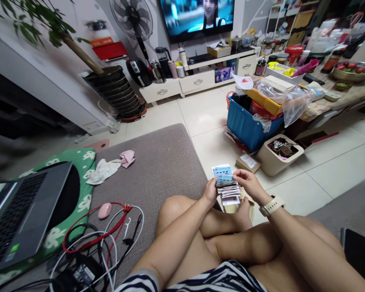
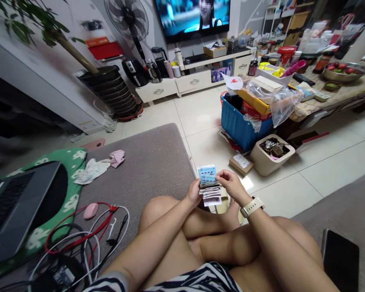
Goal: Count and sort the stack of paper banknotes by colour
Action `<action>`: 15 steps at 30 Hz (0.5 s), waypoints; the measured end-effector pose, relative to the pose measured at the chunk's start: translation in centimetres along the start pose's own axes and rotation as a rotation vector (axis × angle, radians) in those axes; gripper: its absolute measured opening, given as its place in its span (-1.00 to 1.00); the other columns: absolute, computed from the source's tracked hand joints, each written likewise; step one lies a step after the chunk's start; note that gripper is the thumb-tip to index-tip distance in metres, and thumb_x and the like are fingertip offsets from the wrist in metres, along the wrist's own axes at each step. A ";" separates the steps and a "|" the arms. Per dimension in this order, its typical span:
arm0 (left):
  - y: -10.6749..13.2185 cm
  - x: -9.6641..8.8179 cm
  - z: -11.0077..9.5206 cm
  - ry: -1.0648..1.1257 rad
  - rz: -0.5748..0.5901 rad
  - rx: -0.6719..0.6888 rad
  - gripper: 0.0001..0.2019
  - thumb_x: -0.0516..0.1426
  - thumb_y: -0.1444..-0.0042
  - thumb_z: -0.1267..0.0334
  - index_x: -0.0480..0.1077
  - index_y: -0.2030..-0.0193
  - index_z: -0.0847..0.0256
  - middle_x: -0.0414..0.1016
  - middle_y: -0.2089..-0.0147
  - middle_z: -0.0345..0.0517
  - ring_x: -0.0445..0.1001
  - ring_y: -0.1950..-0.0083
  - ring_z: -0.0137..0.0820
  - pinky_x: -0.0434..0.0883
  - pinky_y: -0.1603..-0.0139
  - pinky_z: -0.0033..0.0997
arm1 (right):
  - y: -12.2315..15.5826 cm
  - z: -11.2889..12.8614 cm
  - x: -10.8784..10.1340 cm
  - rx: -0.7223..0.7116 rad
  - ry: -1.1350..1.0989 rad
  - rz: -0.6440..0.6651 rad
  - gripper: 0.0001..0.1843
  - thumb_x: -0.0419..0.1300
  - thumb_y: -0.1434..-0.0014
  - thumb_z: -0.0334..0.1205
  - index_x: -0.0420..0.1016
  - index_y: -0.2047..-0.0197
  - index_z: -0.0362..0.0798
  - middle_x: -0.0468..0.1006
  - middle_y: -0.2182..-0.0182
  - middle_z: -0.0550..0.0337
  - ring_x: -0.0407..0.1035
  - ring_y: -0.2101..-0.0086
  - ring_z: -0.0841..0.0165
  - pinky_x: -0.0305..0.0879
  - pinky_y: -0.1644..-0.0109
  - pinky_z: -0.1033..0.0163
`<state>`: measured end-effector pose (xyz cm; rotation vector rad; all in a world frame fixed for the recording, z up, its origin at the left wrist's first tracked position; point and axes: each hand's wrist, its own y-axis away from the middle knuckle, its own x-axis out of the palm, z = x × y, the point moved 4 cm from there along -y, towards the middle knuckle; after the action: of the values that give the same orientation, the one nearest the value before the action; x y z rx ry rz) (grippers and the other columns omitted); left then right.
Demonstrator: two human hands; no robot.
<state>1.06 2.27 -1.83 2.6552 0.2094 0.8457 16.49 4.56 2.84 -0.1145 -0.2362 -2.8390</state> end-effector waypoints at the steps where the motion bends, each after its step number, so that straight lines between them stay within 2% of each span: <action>1: 0.0 0.0 0.0 -0.006 0.002 -0.001 -0.65 0.29 0.09 0.05 0.58 0.30 0.35 0.65 0.28 0.06 0.58 0.16 -0.12 0.40 0.05 -0.20 | 0.0 0.1 0.0 -0.007 0.009 0.004 -0.65 0.35 0.02 0.09 0.49 0.38 -0.03 0.45 0.48 0.24 0.24 0.46 0.38 0.15 0.36 0.25; 7: -0.1 -0.4 0.1 0.017 -0.014 -0.024 -0.66 0.31 0.11 0.06 0.56 0.34 0.35 0.63 0.34 0.06 0.58 0.17 -0.11 0.39 0.03 -0.18 | 0.4 0.8 0.1 -0.002 0.038 0.031 -0.60 0.27 -0.05 0.15 0.48 0.50 -0.04 0.29 0.63 0.30 0.09 0.55 0.42 0.05 0.42 0.26; 11: -0.2 -0.5 0.3 0.030 -0.002 -0.030 -0.66 0.32 0.13 0.05 0.55 0.36 0.35 0.62 0.36 0.06 0.58 0.15 -0.09 0.37 -0.01 -0.17 | 0.4 0.9 0.5 0.045 0.046 0.061 -0.51 0.22 -0.07 0.24 0.47 0.52 -0.05 0.33 0.62 0.27 0.07 0.57 0.43 0.06 0.43 0.25; 15: 0.0 -0.3 0.1 -0.014 -0.007 -0.013 -0.66 0.34 0.17 0.08 0.56 0.34 0.33 0.63 0.34 0.04 0.57 0.15 -0.10 0.37 0.00 -0.18 | 0.1 0.3 0.0 0.044 0.102 -0.049 -0.49 0.35 0.08 0.23 0.32 0.58 -0.03 0.31 0.62 0.29 0.12 0.55 0.42 0.06 0.42 0.26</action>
<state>0.86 2.20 -2.07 2.6463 0.2085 0.8229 16.54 4.54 3.15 0.0457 -0.2833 -2.8761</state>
